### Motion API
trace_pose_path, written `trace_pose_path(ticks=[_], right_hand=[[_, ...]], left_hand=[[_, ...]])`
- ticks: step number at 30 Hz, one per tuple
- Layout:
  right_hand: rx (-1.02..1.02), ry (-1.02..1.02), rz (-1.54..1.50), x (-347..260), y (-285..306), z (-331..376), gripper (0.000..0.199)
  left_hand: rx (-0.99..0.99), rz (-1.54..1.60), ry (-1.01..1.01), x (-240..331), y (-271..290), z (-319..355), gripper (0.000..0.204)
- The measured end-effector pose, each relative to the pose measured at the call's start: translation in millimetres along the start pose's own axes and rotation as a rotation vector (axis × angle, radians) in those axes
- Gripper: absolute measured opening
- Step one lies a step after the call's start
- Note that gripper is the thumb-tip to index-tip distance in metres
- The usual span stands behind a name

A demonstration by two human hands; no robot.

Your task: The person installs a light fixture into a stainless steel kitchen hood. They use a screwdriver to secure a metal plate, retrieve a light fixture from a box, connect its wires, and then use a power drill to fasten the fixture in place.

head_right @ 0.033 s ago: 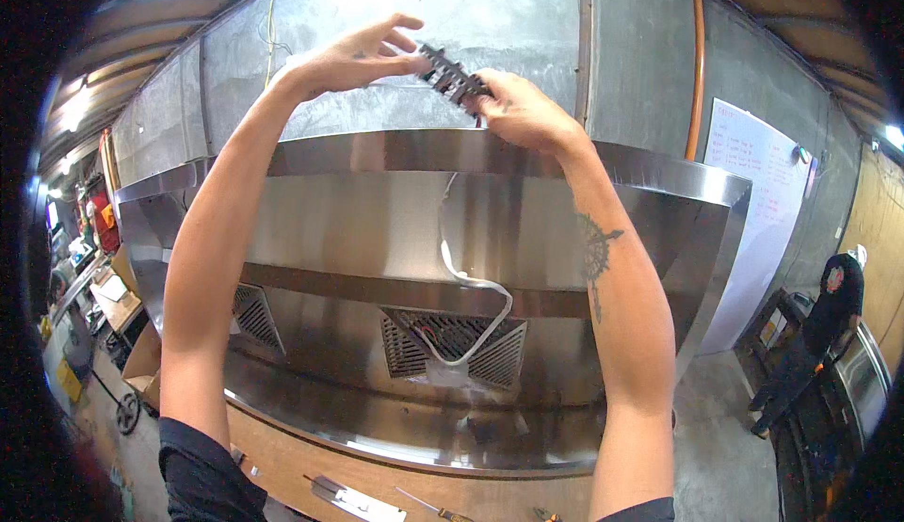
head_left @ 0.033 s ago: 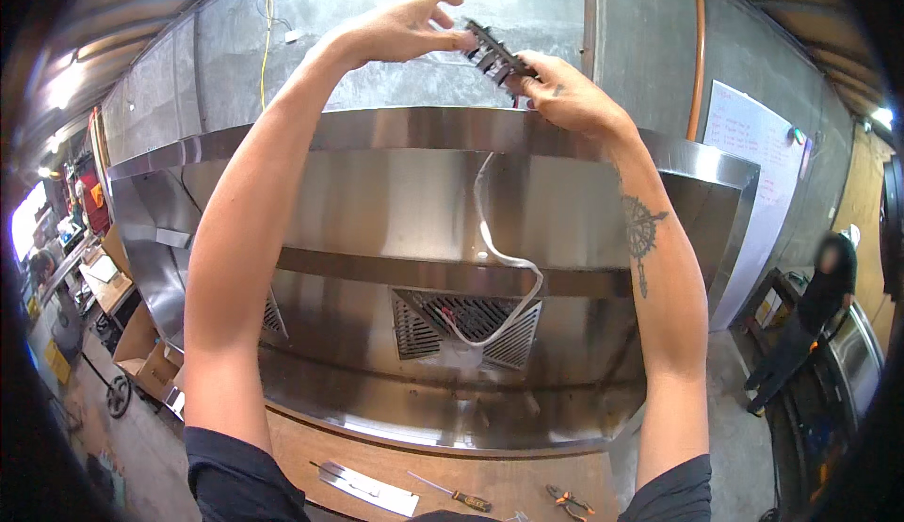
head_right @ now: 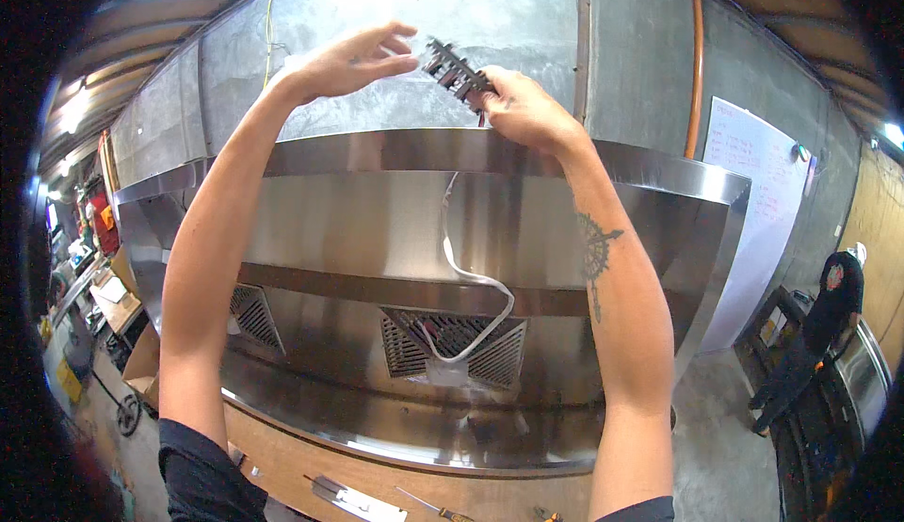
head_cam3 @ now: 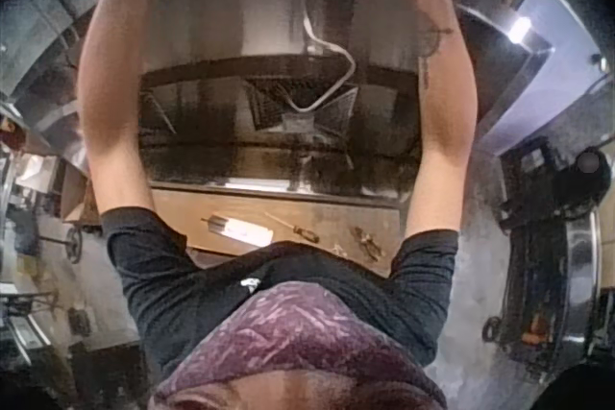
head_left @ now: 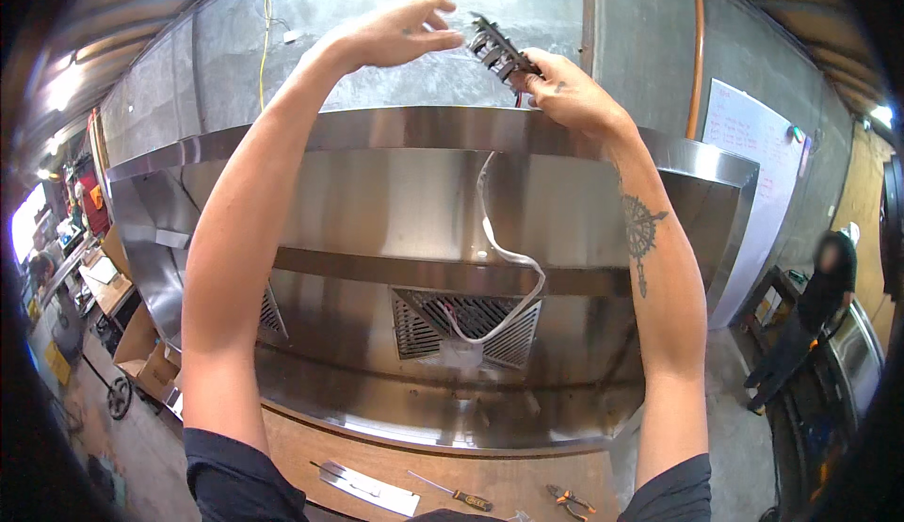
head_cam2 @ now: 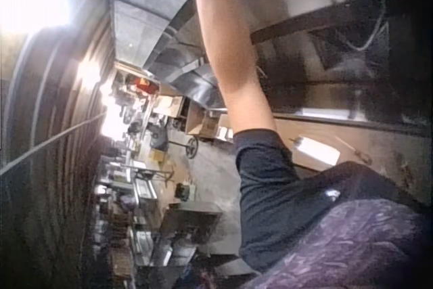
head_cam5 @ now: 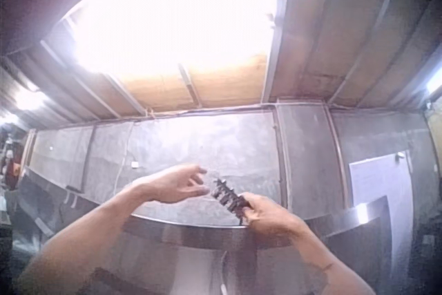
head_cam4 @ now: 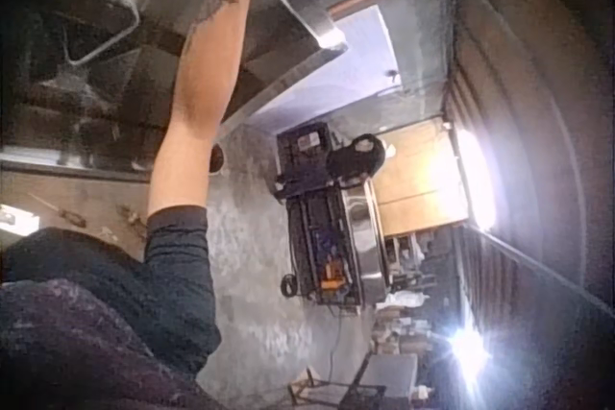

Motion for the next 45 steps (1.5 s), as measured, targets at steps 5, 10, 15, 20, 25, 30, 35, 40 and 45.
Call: trace_pose_path(ticks=[5,10,15,20,25,30,35,40,45], right_hand=[[0.057,-0.11,-0.11,24.3,5.4,-7.1,0.025],[0.13,-0.141,-0.211,24.5,7.3,-4.9,0.028],[0.205,-0.193,-0.373,14.1,9.0,5.2,0.037],[0.267,-0.147,-0.369,15.4,8.8,4.4,0.039],[0.163,-0.184,-0.304,9.3,2.3,2.9,0.042],[-0.042,-0.215,-0.256,0.2,-9.6,-0.7,0.041],[-0.173,-0.225,-0.129,-3.6,-13.1,-6.3,0.046],[-0.215,-0.269,0.006,-4.5,-15.1,-17.6,0.044],[-0.291,-0.265,-0.064,2.6,-16.5,-19.9,0.044]], left_hand=[[-0.091,-0.179,-0.042,-7.5,-23.5,3.8,0.026],[-0.055,-0.201,0.004,-6.8,-43.0,-6.7,0.021],[-0.049,0.083,0.139,3.2,-55.3,-10.8,0.025],[-0.073,0.347,0.174,1.3,-62.1,-7.9,0.032],[0.011,0.13,0.06,4.7,-61.0,4.6,0.042],[-0.027,0.135,0.091,-9.9,-62.2,19.2,0.027],[-0.183,0.066,0.135,-15.6,-57.8,24.2,0.037],[-0.168,0.056,0.155,-26.0,-44.6,37.0,0.042],[0.12,0.397,0.406,-36.4,-24.6,50.6,0.04]])
Point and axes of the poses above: each hand's wrist, its own z-axis away from the middle knuckle, its own y-axis out of the back of the hand, x = y × z, the point moved 4 cm from there along -z, towards the middle knuckle, and after that the axes turned 4 degrees about -y, right-handed, at the moved point
